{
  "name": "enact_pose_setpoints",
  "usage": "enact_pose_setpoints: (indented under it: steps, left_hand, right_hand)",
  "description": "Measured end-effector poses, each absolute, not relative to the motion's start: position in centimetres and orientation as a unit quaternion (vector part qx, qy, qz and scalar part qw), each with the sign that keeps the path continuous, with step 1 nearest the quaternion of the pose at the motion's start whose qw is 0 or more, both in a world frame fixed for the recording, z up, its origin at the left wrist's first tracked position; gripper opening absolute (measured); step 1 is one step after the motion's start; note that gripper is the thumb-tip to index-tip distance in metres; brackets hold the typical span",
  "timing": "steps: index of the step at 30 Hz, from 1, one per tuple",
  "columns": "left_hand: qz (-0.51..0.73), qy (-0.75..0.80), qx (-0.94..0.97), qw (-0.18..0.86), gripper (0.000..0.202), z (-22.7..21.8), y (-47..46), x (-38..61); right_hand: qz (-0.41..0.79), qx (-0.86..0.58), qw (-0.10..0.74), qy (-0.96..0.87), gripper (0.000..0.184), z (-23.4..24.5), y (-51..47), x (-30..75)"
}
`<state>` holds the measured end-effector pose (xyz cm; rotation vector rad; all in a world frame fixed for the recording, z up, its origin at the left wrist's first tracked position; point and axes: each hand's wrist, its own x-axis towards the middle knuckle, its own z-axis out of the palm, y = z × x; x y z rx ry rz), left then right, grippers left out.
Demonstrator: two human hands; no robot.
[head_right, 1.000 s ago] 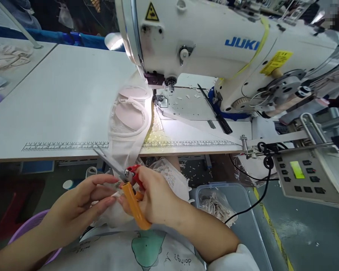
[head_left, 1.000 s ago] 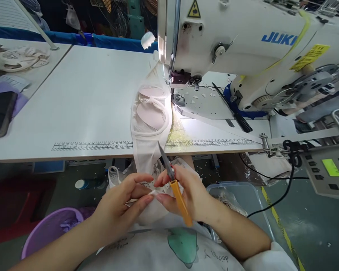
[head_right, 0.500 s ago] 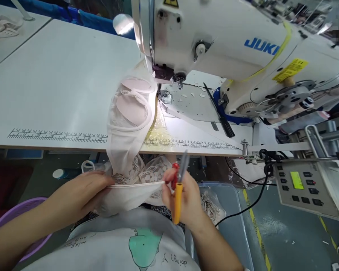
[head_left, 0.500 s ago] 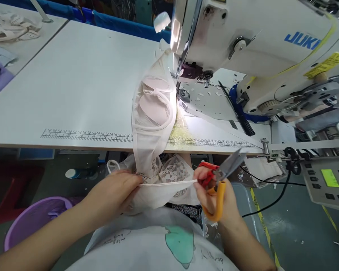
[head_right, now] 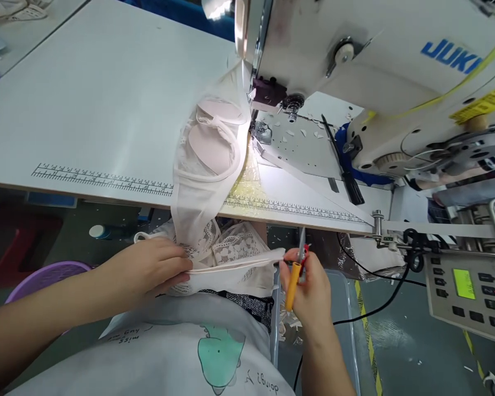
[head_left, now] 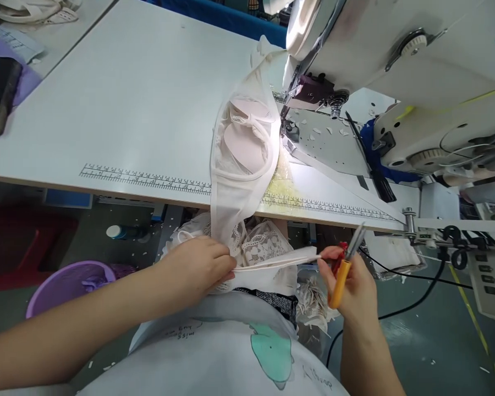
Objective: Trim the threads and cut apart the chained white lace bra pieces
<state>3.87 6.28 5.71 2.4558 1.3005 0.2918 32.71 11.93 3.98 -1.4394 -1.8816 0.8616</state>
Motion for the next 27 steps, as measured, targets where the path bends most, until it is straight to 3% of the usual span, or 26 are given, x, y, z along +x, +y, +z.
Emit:
enact_pose_setpoints:
  steps: [3,8,14,19,27]
  left_hand:
    - [0.089,0.442,0.875,0.177,0.03,6.2,6.8,4.7]
    - [0.034,0.435,0.879,0.192,0.024,7.1,7.5,6.2]
    - [0.025,0.412,0.896,0.162,0.03,6.7,6.9,4.7]
    - [0.03,0.482,0.857,0.177,0.039,7.0,5.7,1.7]
    - [0.236,0.594,0.707,0.303,0.018,7.2,4.9,-0.5]
  right_hand:
    - [0.28,-0.492,0.287,-0.773,0.022,4.5,12.2,31.3]
    - [0.394,-0.251,0.185,-0.864,0.019,4.9,12.1,26.4]
    - [0.513,-0.288,0.134,-0.798,0.026,4.2,12.5,24.8]
    - [0.578,-0.311,0.127,-0.744,0.027,4.1,12.7,25.6]
    - [0.588,-0.344,0.108,-0.724,0.023,4.4,12.7,25.6]
